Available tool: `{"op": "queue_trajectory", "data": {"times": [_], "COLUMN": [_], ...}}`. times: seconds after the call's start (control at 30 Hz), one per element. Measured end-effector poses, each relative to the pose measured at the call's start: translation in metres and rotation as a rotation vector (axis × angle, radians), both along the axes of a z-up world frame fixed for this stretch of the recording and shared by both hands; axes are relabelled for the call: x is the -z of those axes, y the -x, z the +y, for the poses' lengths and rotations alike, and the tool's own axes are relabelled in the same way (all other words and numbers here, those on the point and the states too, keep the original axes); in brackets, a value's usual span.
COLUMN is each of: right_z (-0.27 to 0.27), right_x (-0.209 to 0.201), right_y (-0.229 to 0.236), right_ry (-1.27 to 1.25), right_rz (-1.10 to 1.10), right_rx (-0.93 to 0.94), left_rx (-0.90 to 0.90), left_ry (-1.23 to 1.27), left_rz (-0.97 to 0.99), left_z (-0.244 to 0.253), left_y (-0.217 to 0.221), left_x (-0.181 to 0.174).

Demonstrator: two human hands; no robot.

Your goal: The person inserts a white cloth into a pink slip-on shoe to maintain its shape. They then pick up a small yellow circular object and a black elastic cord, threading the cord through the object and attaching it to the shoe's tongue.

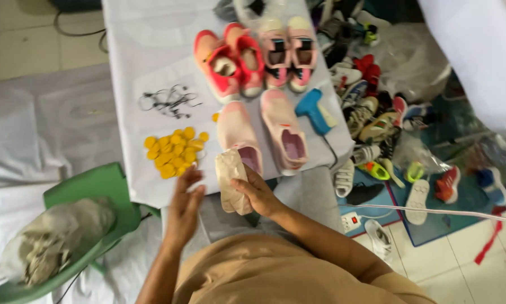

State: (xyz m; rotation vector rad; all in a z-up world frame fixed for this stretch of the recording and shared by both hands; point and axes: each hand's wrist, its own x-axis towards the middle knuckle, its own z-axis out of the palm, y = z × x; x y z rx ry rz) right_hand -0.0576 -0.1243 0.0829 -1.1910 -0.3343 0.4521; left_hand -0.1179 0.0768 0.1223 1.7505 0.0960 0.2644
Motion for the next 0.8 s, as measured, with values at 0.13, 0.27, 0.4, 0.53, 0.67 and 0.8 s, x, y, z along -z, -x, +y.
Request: {"op": "queue_trajectory", "data": {"times": [0.13,0.27,0.4,0.53,0.67,0.8], "right_z": [-0.021,-0.036,-0.045,-0.058,-0.049,-0.048], "right_x": [-0.053,-0.073,-0.109,-0.094,-0.108,-0.095], "right_y": [0.014,0.025,0.014,-0.012,-0.020,-0.017], "right_ry": [0.173,0.309,0.353,0.333,0.258,0.340], "right_rz": [-0.219,-0.280,-0.372,-0.446,-0.570,-0.613], "right_rx": [0.121,0.286,0.440,0.573,0.626,0.633], "left_rx": [0.204,0.223,0.236,0.227,0.172,0.175], "left_ry": [0.424,0.406,0.372,0.423,0.474,0.521], "left_rz": [0.218,0.184,-0.020,-0.162,-0.152,-0.109], "left_z": [-0.093,-0.119,-0.133,-0.139,-0.146,-0.142], "left_y": [-0.022,-0.035,-0.046,-0.055,-0.052,-0.046], "left_x": [-0.021,-0.040,-0.060,-0.077,-0.075,-0.068]}}
